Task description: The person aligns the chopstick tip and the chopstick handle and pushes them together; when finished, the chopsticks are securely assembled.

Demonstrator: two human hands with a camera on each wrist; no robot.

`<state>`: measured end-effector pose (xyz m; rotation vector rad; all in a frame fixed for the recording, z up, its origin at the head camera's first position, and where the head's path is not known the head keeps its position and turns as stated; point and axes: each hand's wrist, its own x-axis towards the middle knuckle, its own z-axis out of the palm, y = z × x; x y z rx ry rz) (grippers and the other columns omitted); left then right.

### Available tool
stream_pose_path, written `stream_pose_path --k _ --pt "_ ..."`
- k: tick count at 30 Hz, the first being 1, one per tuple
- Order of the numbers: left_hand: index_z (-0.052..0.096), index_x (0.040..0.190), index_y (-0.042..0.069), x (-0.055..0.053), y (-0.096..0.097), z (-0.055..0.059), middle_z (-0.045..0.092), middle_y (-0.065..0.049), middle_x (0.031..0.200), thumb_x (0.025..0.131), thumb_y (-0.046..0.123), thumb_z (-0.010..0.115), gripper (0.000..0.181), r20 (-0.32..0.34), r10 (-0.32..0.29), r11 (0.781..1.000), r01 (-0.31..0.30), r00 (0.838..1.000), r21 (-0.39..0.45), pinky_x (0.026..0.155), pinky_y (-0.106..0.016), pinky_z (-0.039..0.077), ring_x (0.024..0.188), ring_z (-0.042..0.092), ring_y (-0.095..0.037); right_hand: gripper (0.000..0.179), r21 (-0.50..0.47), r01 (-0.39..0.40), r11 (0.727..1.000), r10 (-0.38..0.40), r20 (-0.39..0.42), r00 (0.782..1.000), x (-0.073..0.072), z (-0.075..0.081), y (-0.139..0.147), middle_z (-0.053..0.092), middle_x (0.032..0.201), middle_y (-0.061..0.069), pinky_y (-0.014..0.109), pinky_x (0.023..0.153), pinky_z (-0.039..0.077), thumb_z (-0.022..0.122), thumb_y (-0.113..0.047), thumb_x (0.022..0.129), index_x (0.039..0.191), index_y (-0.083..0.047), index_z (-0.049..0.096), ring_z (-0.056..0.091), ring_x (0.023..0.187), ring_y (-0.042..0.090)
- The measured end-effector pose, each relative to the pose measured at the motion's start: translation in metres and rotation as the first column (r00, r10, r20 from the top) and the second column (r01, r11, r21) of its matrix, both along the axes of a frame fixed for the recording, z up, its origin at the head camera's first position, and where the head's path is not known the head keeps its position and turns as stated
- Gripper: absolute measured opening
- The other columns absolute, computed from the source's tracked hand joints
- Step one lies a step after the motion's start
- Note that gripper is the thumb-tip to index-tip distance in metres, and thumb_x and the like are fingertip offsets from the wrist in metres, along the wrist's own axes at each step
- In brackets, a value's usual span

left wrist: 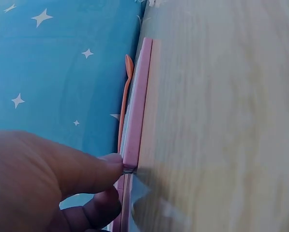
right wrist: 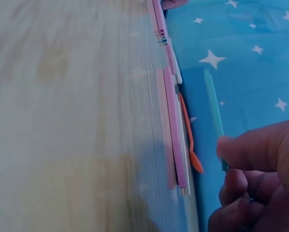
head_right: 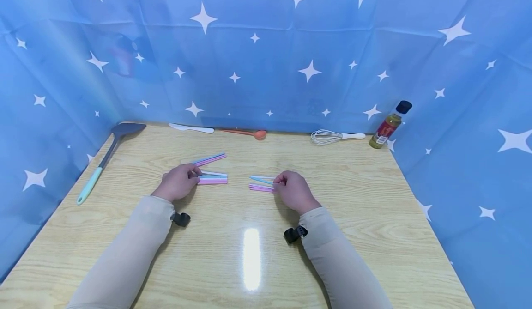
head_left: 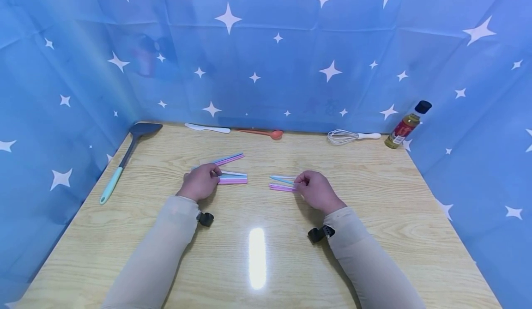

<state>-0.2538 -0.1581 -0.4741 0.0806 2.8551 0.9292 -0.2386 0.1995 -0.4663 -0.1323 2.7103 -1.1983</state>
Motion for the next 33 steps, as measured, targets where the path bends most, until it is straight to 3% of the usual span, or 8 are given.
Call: stream_pose_path --k 8,17,21,24,27,33 --pt "0.065 0.111 0.013 -0.001 -0.001 -0.002 0.062 -0.003 0.088 0.105 0.017 0.062 0.008 0.011 -0.006 1.000 0.006 1.000 0.025 0.097 -0.059 0.034 0.080 0.057 -0.026 0.007 -0.016 0.004 1.000 -0.005 -0.016 1.000 0.000 -0.001 -0.001 0.056 0.083 0.003 0.033 0.064 0.041 0.066 -0.012 0.102 0.102 -0.007 0.070 0.047 0.067 0.018" --pt "0.065 0.103 0.011 -0.001 0.000 -0.003 0.060 -0.004 0.086 0.106 0.017 0.059 0.009 -0.008 -0.017 0.999 0.017 1.000 0.038 0.097 -0.058 0.032 0.080 0.056 -0.026 0.007 -0.020 -0.008 1.000 0.007 -0.034 0.999 0.000 -0.001 0.001 0.057 0.084 0.004 0.034 0.064 0.042 0.065 -0.012 0.103 0.102 -0.006 0.070 0.048 0.067 0.020" --pt "0.066 0.101 0.010 -0.002 0.001 -0.003 0.060 -0.005 0.087 0.106 0.015 0.057 0.011 -0.071 -0.067 0.995 0.071 0.995 0.066 0.098 -0.059 0.036 0.079 0.054 -0.024 0.006 -0.022 -0.025 0.999 0.024 -0.055 0.998 0.000 -0.002 0.001 0.060 0.086 0.005 0.033 0.064 0.043 0.065 -0.011 0.103 0.102 -0.008 0.071 0.050 0.068 0.019" --pt "0.066 0.104 0.008 -0.001 0.004 -0.001 0.061 -0.007 0.096 0.106 0.013 0.057 0.011 -0.108 -0.116 0.985 0.129 0.987 0.118 0.090 -0.050 0.043 0.078 0.053 -0.021 0.007 -0.033 -0.047 0.998 0.044 -0.084 0.995 0.000 -0.002 0.000 0.063 0.088 0.005 0.033 0.065 0.045 0.064 -0.011 0.104 0.102 -0.010 0.070 0.052 0.071 0.019" --pt "0.065 0.108 0.007 0.002 0.008 0.002 0.061 -0.009 0.105 0.107 0.013 0.057 0.010 -0.115 -0.148 0.971 0.166 0.982 0.171 0.078 -0.041 0.045 0.075 0.051 -0.020 0.006 -0.053 -0.067 0.996 0.061 -0.110 0.992 0.001 -0.002 -0.002 0.062 0.086 0.004 0.032 0.066 0.046 0.064 -0.011 0.104 0.102 -0.010 0.070 0.053 0.072 0.018" --pt "0.065 0.109 0.009 0.007 0.018 0.006 0.065 -0.008 0.111 0.108 0.013 0.059 0.007 -0.120 -0.161 0.954 0.186 0.980 0.234 0.079 -0.038 0.047 0.088 0.057 -0.021 0.005 -0.071 -0.101 0.992 0.089 -0.148 0.985 0.005 0.003 -0.006 0.060 0.085 0.004 0.031 0.067 0.045 0.065 -0.010 0.103 0.100 -0.011 0.069 0.052 0.074 0.019"
